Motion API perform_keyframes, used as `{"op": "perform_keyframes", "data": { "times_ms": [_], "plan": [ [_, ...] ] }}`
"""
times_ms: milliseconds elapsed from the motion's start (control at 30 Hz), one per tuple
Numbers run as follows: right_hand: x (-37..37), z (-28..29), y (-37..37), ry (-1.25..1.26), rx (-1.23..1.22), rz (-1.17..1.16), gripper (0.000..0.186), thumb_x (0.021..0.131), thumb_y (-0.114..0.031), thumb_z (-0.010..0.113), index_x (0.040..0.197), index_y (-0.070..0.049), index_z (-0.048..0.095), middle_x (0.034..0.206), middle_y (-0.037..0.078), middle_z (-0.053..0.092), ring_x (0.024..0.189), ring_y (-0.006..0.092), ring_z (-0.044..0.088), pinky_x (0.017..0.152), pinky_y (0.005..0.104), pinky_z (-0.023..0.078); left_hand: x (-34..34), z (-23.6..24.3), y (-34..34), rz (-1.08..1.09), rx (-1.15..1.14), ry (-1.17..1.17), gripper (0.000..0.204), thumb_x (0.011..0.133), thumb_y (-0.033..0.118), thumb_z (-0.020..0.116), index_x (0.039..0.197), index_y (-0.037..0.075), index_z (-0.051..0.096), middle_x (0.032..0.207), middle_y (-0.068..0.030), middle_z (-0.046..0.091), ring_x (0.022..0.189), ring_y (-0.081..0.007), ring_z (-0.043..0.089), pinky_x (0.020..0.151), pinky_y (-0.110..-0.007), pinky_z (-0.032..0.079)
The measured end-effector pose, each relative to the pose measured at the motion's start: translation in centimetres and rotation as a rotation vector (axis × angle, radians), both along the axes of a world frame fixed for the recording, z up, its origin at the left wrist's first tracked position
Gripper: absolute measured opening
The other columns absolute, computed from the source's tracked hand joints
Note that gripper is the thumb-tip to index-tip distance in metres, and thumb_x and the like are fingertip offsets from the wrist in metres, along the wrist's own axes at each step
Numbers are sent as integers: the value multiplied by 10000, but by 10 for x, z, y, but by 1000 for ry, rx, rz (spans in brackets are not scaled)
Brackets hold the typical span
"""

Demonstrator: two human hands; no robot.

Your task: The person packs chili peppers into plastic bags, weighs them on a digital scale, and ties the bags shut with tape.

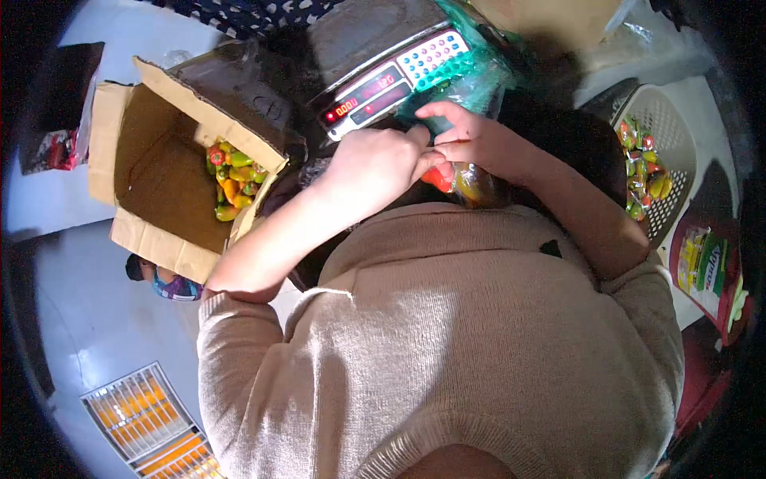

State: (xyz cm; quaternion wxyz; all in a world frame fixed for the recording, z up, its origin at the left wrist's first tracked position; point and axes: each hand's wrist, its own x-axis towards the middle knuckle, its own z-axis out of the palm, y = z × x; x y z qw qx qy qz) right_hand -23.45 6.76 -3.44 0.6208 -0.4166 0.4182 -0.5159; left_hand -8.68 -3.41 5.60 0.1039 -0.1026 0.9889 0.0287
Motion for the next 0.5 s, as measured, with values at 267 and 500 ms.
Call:
{"op": "perform_keyframes", "data": {
  "times_ms": [267,500],
  "plan": [
    [-12,21,9,13,-179,172,610,822,-97,561,1338,5,252,786,112,635,750,170,615,733,289,472,-1,8,-45,-448,55,248,131,808,273,587,767,149,592,661,-42,576,646,-242,606,554,-344,457],
    [-7,9,17,-372,-34,-172,739,824,-78,552,1449,-189,172,1092,174,619,942,174,600,872,311,450,23,-51,-21,-253,-83,328,99,782,145,549,723,81,504,584,-57,565,513,-231,581,510,-336,438]
  ]
}}
